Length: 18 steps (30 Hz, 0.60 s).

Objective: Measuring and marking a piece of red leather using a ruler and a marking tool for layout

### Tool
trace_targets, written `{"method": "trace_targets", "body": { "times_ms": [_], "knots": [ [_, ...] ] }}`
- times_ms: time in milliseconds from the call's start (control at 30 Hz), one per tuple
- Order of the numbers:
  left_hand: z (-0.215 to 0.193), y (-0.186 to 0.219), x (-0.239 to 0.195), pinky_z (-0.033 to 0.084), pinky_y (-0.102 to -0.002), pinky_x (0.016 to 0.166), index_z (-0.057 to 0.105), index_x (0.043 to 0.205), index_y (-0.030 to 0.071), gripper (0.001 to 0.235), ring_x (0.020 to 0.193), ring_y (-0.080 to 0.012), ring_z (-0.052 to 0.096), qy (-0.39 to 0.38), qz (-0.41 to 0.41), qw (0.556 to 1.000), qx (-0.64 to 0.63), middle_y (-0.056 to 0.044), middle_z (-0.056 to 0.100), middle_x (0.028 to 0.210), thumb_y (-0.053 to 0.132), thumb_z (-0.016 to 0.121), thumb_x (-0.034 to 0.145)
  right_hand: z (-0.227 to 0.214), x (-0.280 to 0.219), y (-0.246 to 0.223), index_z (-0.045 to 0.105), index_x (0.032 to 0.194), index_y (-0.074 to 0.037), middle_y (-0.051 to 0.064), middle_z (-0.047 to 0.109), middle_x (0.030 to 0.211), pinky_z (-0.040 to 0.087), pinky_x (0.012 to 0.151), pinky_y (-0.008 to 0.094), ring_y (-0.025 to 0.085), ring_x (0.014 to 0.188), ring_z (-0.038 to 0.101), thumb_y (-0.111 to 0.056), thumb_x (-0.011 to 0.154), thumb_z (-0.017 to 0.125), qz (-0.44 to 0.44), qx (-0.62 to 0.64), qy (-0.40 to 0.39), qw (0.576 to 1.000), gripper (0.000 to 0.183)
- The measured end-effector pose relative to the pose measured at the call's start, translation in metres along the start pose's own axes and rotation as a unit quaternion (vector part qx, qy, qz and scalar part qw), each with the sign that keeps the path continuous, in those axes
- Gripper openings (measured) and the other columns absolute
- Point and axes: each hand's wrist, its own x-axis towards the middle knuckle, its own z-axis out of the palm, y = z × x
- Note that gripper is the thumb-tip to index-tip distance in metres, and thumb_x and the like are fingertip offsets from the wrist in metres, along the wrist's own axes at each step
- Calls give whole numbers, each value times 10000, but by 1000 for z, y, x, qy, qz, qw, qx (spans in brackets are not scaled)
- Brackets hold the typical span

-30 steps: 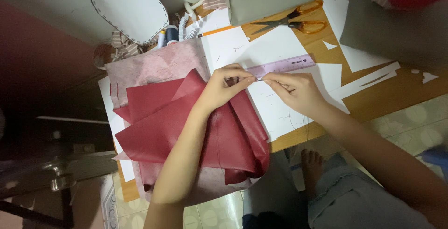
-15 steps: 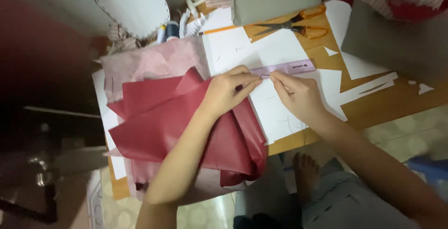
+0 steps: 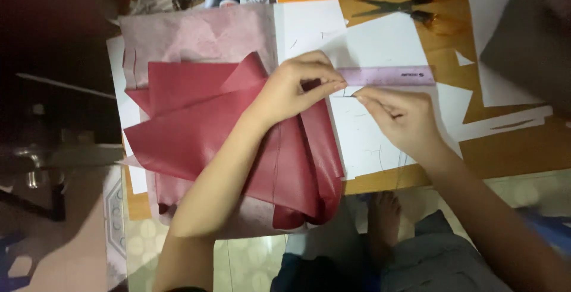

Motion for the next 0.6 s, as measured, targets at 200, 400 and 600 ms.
{"method": "trace_targets", "body": {
  "times_ms": [200,400,600],
  "knots": [
    [5,-4,0,563,-323,770,828,1109,158,89,832,-165,676,19,10,998,-59,-22,682,917,140,775,1040,4,4,18,781,1217,9,45,662,638,476,524,209,29,608,602,63,1070,713,75,117,26,990,171],
    [4,0,-2,588,-327,763,833,1145,159,125,842,-189,716,44,21,999,-1,-32,699,930,119,772,1044,1,25,28,762,1246,111,105,724,753,473,573,233,54,678,557,124,1129,703,39,76,45,995,132],
    [-17,8,2,593,-323,719,833,1075,82,102,778,-234,711,57,50,986,146,-60,686,897,107,735,1055,2,68,31,821,1251,93,230,748,796,553,571,417,395,761,779,138,1077,738,-153,-110,-25,982,198]
  ]
}}
